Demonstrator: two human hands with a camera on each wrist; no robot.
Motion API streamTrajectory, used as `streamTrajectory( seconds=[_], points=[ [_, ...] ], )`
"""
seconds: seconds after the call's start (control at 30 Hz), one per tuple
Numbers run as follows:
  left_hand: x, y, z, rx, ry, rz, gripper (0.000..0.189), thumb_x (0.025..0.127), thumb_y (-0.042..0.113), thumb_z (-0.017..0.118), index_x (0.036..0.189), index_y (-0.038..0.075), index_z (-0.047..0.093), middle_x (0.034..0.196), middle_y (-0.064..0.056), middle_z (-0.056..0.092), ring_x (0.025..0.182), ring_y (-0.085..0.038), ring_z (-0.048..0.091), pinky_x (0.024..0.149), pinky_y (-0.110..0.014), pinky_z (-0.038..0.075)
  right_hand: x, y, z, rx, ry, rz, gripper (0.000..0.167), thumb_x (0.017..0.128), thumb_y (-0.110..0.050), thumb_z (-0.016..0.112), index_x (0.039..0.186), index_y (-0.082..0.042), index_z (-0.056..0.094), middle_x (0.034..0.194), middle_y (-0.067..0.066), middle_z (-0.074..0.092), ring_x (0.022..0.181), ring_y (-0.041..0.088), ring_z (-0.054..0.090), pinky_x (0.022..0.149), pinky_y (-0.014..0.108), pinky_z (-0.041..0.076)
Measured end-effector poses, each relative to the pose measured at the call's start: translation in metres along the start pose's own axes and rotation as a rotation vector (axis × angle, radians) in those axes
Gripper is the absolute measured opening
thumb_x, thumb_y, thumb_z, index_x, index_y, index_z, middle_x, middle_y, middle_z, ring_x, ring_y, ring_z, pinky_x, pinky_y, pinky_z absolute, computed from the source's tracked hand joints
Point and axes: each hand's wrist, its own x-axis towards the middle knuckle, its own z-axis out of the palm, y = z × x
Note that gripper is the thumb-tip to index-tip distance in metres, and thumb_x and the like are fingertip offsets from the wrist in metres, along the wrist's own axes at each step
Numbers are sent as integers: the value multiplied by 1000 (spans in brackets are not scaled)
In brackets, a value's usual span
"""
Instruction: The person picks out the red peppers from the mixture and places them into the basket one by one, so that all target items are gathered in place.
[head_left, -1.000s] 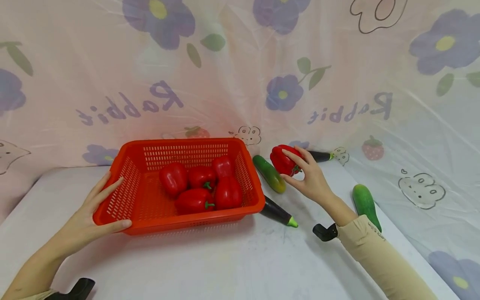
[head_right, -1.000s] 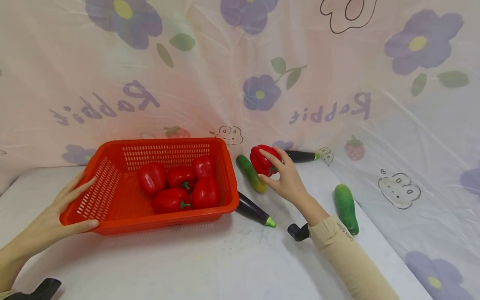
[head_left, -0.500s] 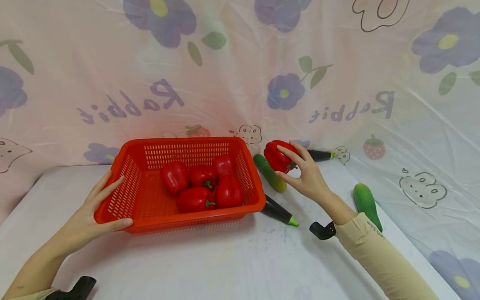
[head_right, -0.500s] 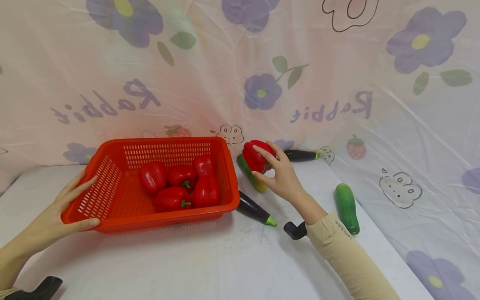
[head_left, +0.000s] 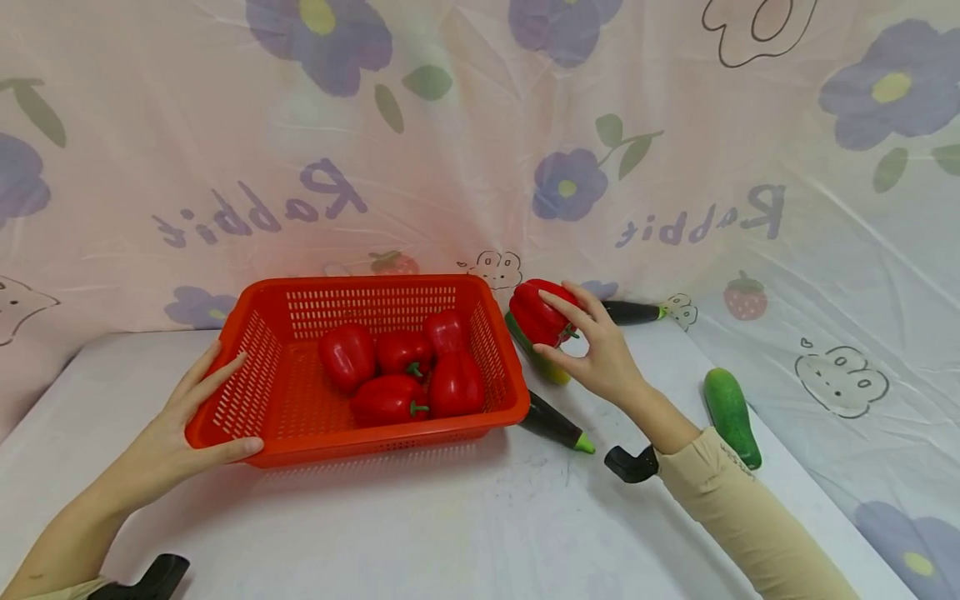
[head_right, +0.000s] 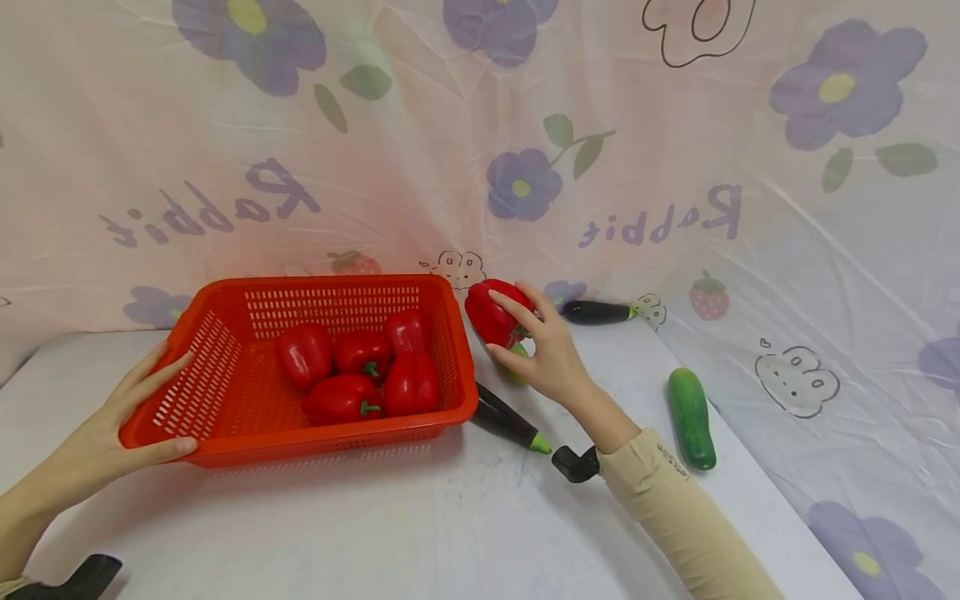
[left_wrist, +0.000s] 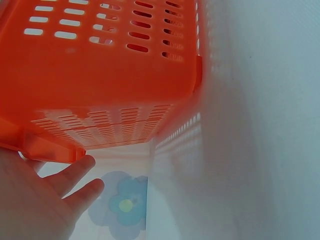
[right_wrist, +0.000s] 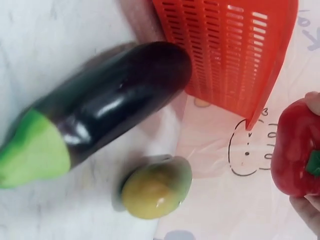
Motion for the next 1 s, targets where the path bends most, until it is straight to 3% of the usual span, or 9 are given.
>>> streamTrajectory(
  seconds=[0.37, 0.6, 1.0],
  points=[
    [2, 1, 2, -2, 5, 11, 97, 77, 15, 78, 154, 24, 20, 160, 14, -10, 145, -37, -4, 88, -78, 26, 7, -17, 10, 68, 18, -28, 66, 75, -12, 81, 136, -17, 55, 146, 13, 41, 131, 31, 42, 87, 46, 55],
    [1, 2, 1, -14, 4, 9, 97, 77, 15, 77, 155, 24, 20, 160, 15, -10, 145, -37, -4, 87, -79, 25, 16, -28, 19, 99, 25, -72, 66, 75, -15, 81, 136, -18, 55, 147, 12, 41, 134, 28, 40, 90, 46, 54],
    [-1, 1, 0, -16, 4, 8, 97, 77, 15, 77, 155, 24, 20, 160, 15, -9, 145, -35, -5, 88, -79, 25, 23, -41, 30, 142, 8, -71, 64, 77, -16, 80, 136, -18, 55, 148, 9, 39, 136, 25, 37, 98, 49, 48]
  ],
)
